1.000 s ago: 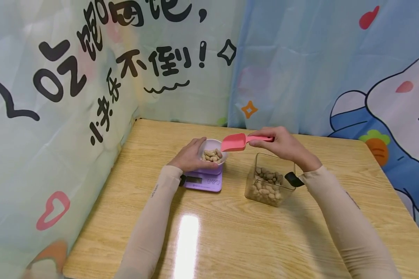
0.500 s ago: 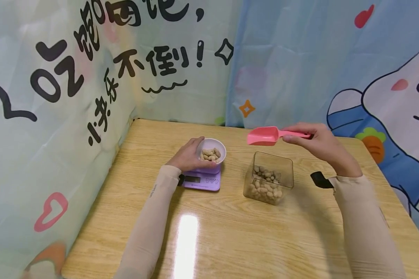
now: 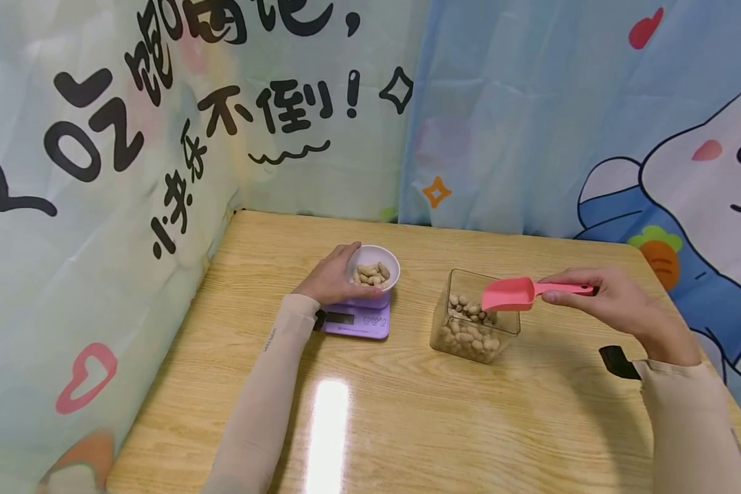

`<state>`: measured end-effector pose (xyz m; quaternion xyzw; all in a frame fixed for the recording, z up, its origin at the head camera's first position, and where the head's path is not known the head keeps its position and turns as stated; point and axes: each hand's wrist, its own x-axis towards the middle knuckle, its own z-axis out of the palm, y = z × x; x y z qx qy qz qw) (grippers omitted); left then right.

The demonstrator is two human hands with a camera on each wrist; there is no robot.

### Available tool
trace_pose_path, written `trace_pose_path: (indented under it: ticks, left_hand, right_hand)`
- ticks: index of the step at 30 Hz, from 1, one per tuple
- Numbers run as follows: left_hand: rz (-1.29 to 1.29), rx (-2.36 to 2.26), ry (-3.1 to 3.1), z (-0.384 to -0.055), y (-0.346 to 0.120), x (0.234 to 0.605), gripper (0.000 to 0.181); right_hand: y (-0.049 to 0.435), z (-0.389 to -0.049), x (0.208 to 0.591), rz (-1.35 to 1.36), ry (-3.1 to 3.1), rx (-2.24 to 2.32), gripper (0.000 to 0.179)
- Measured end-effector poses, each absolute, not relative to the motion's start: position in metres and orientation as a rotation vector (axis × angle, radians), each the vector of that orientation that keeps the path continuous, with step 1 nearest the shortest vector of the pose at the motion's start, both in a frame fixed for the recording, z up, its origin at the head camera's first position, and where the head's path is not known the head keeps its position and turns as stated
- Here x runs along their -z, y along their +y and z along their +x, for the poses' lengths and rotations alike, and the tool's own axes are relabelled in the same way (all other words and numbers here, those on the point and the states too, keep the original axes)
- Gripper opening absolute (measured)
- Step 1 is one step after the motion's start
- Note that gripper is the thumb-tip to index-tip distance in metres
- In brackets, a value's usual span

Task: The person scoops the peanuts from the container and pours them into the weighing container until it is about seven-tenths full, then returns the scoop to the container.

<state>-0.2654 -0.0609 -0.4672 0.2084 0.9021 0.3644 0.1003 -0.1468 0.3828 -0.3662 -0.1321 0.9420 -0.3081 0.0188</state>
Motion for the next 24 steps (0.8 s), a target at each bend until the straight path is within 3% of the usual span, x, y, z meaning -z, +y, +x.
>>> trace_pose_path:
  ticks: [5,15,19,24]
  left_hand:
    - [0.619,-1.082,2.666,-0.265,-0.060,0.467,0.121]
    - [0.613,-1.080,2.663,-0.262,-0.059,0.469,0.121]
    - [0.618,-1.077,2.672,-0.262,-0.061,0.467,0.121]
    - [0.632,-1.068,2.681,-0.261,-0.064,0.466,0.121]
  right_hand:
    - [0.368,-0.146,0.374,-0.424,2.896,0.913,0.025]
    - [0.336,-0.157,0.392,-0.741,2.923,0.743,0.020]
    - [0.331,-0.157,0.393,-0.692,2.949,0.655,0.027]
    - [0.329,-0.156,0.387,-0.540,3.025,0.585,0.049]
